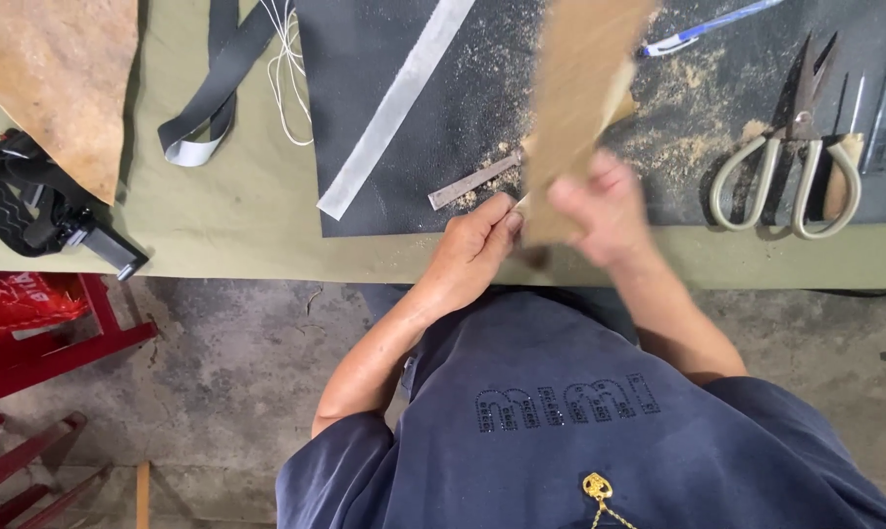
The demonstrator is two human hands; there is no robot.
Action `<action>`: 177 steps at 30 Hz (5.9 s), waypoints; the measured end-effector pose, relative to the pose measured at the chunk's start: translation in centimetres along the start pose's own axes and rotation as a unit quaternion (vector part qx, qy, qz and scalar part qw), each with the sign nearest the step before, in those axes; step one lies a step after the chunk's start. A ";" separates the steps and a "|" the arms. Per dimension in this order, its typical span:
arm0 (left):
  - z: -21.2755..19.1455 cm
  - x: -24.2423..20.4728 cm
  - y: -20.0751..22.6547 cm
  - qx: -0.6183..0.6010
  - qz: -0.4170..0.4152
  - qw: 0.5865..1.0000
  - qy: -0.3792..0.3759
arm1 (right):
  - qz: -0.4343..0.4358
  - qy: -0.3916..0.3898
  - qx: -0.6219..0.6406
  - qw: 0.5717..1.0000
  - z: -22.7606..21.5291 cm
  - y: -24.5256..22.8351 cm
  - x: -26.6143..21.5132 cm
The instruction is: Sanding the edges of a thin strip of material with sandpaper on a workshop table to smooth the surface.
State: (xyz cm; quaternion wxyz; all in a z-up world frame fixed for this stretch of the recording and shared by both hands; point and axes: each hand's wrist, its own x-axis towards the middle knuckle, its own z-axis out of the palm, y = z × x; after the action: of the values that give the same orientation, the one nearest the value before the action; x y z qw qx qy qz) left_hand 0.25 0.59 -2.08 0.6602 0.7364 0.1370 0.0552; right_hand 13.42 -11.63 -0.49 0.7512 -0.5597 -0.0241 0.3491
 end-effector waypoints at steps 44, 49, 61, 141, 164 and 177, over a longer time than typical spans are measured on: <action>-0.4 -0.4 1.2 0.004 -0.001 1.000 -0.007 | 0.024 -0.058 0.049 0.997 -3.8 4.7 0.2; -1.2 -1.9 0.1 0.030 -0.021 0.999 -0.011 | 0.066 0.033 0.019 0.997 -3.1 1.4 0.2; -1.8 -1.8 -0.5 0.082 -0.058 0.995 -0.016 | 0.070 0.208 0.046 0.975 -8.6 -1.9 1.6; 0.7 -0.6 0.8 -0.063 0.062 0.996 -0.019 | -0.137 -0.026 -0.076 0.987 -7.9 -1.3 1.8; -0.9 0.3 5.8 -0.024 -0.032 0.994 -0.105 | 0.049 -0.029 0.162 0.985 -5.3 3.4 0.3; 2.3 1.5 4.1 -0.055 0.025 0.998 0.033 | -0.047 -0.072 0.067 0.994 -7.9 4.6 -1.0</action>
State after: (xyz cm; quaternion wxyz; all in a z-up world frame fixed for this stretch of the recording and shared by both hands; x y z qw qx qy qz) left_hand 2.79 -1.61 1.53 0.6932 0.7000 0.1367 0.1033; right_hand 13.81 -18.06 -7.00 0.7987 -0.4800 -0.0806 0.3538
